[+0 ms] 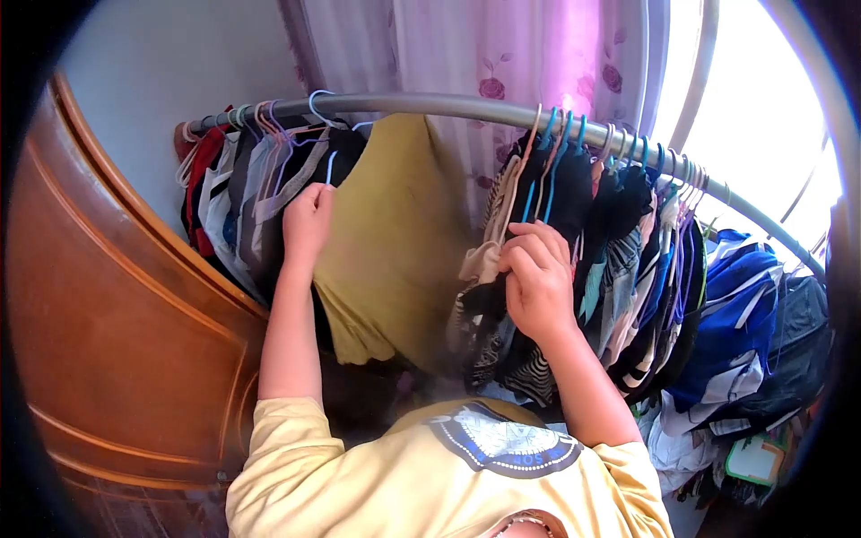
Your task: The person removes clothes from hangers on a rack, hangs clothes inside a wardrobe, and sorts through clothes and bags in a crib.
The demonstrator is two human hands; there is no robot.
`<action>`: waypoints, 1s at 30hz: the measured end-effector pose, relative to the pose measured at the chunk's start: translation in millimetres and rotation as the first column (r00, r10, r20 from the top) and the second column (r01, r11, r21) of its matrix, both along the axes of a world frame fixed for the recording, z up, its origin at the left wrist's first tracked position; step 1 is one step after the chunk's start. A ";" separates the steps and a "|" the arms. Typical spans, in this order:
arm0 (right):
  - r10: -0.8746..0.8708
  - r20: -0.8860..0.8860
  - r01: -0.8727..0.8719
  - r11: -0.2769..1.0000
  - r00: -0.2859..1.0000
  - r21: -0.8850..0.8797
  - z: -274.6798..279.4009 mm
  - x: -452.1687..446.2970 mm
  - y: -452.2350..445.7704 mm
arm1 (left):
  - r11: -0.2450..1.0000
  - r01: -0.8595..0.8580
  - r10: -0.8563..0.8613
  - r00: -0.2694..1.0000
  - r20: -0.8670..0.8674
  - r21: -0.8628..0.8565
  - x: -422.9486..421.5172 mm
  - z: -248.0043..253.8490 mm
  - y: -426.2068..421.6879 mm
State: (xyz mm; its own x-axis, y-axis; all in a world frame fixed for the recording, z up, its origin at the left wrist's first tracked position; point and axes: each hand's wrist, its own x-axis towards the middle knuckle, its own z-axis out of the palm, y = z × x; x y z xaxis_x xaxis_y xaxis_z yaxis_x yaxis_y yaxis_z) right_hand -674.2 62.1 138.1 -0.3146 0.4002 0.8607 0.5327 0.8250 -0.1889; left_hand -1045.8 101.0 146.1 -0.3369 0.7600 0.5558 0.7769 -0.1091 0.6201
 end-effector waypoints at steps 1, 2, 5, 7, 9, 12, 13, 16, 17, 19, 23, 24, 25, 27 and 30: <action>-0.008 0.002 0.008 1.000 1.000 -0.005 -1.5 -0.1 0.7 | 1.000 -0.023 0.023 0.999 -0.036 -0.010 -12.5 0.8 3.2; -0.008 0.004 0.008 1.000 1.000 -0.008 -1.6 -0.2 -0.2 | 0.999 -0.035 0.034 0.997 -0.066 -0.008 -23.1 2.4 4.3; -0.016 0.011 0.016 1.000 1.000 -0.005 -0.5 -1.2 -1.3 | 0.996 -0.087 0.083 0.979 -0.188 -0.012 -49.5 12.3 4.8; -0.009 0.012 0.009 1.000 1.000 -0.009 -0.2 -0.9 -1.1 | 0.987 -0.163 0.157 0.958 -0.242 -0.006 -71.6 11.8 7.4; 0.000 0.005 0.001 1.000 1.000 -0.013 -1.0 1.7 -0.9 | 0.974 -0.228 0.216 0.939 -0.269 -0.012 -98.3 3.3 19.3; 0.012 -0.008 -0.012 1.000 1.000 -0.009 -3.9 1.7 2.0 | 0.957 -0.289 0.266 0.910 -0.317 -0.027 -93.7 5.4 18.5; 0.010 -0.004 -0.010 1.000 1.000 0.001 -5.1 2.0 3.6 | 0.953 -0.299 0.272 0.910 -0.312 -0.042 -91.1 2.0 20.7; 0.005 -0.001 -0.005 1.000 1.000 0.002 -3.4 2.9 1.4 | 0.928 -0.371 0.350 0.855 -0.383 0.020 -76.6 -0.3 17.7; 0.006 -0.009 -0.006 1.000 1.000 0.001 -2.2 2.1 0.9 | 0.906 -0.409 0.413 0.791 -0.451 0.113 -66.3 -2.7 14.6; 0.007 -0.019 -0.007 1.000 1.000 -0.003 -1.6 2.3 0.6 | 0.859 -0.445 0.510 0.706 -0.492 0.252 -27.5 8.0 2.2; 0.014 -0.014 -0.014 1.000 1.000 0.001 -1.4 2.2 0.7 | 0.952 0.288 -0.306 0.923 0.232 0.106 80.0 16.6 -15.1; 0.018 -0.023 -0.018 1.000 1.000 0.005 -3.4 1.2 2.1 | 0.932 0.361 -0.339 0.897 0.282 -0.027 118.8 20.0 -26.4; 0.023 -0.031 -0.022 1.000 0.999 0.008 -5.4 0.6 2.6 | 0.906 0.419 -0.403 0.897 0.182 -0.061 146.8 12.1 -30.2; 0.020 -0.027 -0.020 1.000 0.999 0.009 -6.1 -0.3 2.7 | 0.879 0.471 -0.473 0.881 -0.007 -0.070 187.3 -7.8 -26.6; 0.024 -0.013 -0.024 1.000 1.000 -0.008 -6.5 3.4 1.6 | 0.841 0.534 -0.532 0.845 0.047 -0.085 209.3 -15.0 -18.8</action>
State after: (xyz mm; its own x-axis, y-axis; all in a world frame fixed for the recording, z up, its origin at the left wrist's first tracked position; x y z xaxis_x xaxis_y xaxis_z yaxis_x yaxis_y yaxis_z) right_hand -670.8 63.8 131.6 -0.3132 0.3993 0.8616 0.5103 0.8359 -0.2019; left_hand -836.5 82.2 131.0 0.1241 0.8726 0.4725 0.6018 -0.4448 0.6633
